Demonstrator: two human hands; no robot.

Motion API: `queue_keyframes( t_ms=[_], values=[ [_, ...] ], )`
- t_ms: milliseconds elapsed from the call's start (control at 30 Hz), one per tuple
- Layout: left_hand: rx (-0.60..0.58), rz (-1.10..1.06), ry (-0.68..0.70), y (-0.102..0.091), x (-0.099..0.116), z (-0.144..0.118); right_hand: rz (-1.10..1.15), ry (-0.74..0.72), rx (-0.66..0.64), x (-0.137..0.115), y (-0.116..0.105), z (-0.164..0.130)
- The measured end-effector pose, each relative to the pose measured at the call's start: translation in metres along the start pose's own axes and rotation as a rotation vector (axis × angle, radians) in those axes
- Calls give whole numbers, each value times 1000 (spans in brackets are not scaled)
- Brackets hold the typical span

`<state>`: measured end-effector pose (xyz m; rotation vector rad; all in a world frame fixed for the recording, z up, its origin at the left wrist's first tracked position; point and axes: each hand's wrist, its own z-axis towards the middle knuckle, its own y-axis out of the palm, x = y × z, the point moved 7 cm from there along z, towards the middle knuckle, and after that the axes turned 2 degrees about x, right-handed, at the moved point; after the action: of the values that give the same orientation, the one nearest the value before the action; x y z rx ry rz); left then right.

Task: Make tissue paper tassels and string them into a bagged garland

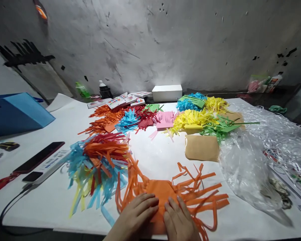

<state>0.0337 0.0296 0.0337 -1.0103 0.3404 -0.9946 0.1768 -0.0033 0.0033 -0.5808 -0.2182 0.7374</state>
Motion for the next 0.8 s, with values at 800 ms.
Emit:
queue_keyframes(
  t_ms=[800],
  values=[
    [-273, 309, -619, 17, -52, 29, -16, 179, -108, 9, 8, 42]
  ],
)
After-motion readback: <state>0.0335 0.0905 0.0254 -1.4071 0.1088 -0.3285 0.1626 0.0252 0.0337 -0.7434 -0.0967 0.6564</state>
